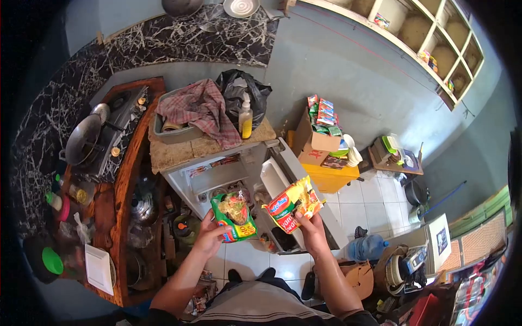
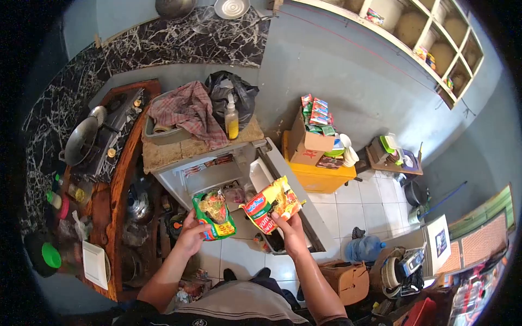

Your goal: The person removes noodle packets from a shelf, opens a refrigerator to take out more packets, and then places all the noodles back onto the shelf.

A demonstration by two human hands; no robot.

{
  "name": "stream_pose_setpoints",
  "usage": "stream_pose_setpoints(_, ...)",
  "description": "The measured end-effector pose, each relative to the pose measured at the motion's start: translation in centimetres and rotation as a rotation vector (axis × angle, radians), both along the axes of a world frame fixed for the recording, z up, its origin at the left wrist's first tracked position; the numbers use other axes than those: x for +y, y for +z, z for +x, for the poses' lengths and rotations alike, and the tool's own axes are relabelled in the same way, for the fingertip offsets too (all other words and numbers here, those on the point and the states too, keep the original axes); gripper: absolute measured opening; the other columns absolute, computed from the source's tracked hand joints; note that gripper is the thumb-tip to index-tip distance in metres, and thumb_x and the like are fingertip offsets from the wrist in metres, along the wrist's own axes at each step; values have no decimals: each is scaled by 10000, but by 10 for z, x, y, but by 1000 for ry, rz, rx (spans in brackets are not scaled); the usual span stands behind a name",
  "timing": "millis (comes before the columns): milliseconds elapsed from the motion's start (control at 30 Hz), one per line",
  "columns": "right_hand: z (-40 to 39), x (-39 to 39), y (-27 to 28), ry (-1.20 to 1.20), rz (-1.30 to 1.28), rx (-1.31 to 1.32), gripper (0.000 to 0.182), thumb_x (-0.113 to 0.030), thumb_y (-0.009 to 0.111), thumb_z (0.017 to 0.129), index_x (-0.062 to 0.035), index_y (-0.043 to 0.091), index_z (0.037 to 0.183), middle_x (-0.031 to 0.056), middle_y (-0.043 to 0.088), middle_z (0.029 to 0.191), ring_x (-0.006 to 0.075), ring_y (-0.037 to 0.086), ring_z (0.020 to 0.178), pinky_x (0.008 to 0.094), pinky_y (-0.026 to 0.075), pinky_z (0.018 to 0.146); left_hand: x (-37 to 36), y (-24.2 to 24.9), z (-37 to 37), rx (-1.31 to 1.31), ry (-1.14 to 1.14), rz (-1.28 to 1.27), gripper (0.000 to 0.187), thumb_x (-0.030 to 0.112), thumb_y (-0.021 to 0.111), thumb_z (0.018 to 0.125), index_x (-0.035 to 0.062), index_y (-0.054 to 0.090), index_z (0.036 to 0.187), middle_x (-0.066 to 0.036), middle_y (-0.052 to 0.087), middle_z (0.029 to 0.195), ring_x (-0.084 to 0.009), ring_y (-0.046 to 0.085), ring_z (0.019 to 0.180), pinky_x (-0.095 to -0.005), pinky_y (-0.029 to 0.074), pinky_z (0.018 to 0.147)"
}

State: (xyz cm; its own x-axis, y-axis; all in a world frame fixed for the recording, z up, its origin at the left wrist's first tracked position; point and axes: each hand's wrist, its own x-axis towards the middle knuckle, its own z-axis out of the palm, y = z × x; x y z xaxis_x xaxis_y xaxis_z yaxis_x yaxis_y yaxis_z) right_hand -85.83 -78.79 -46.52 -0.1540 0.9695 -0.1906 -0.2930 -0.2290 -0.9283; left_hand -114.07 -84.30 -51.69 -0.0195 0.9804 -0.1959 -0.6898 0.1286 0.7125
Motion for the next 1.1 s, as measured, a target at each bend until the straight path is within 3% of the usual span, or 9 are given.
stream_pose_setpoints(233, 26, -9, -13, -107, 21, 52, 565, -197, 723, 904, -26, 461, 1374, 70, 584, 1303, 165, 545, 1203, 339, 382, 1072, 10, 5, 26, 60, -68, 76, 621, -64, 634, 777, 34, 475, 1369, -69, 604, 1277, -210, 549, 1224, -362, 402, 1071)
stream_pose_setpoints(700, 158, 15, -21, -113, -58, 220, 574, -194, 733, 903, -66, 443, 1381, 53, 587, 1274, 154, 582, 1150, 336, 477, 978, 49, 38, 162, -2, -144, 108, 604, -48, 571, 813, 20, 396, 1387, -123, 569, 1315, -256, 566, 1225, -411, 434, 1073)
stream_pose_setpoints(833, 203, 31, -25, -122, -99, 243, 575, -180, 738, 898, -73, 442, 1379, 50, 585, 1275, 158, 583, 1149, 343, 479, 979, 65, 26, 204, 109, -121, 91, 637, 8, 565, 817, 29, 382, 1427, -133, 564, 1337, -282, 561, 1243, -436, 446, 1069)
stream_pose_setpoints(1100, 267, 53, -29, -117, -41, 305, 567, -162, 701, 917, -63, 420, 1399, 68, 560, 1322, 187, 557, 1192, 379, 440, 1019, 97, 22, 271, 173, -21, 49, 628, -15, 658, 835, 26, 394, 1403, -114, 611, 1219, -196, 575, 1160, -335, 439, 1019)
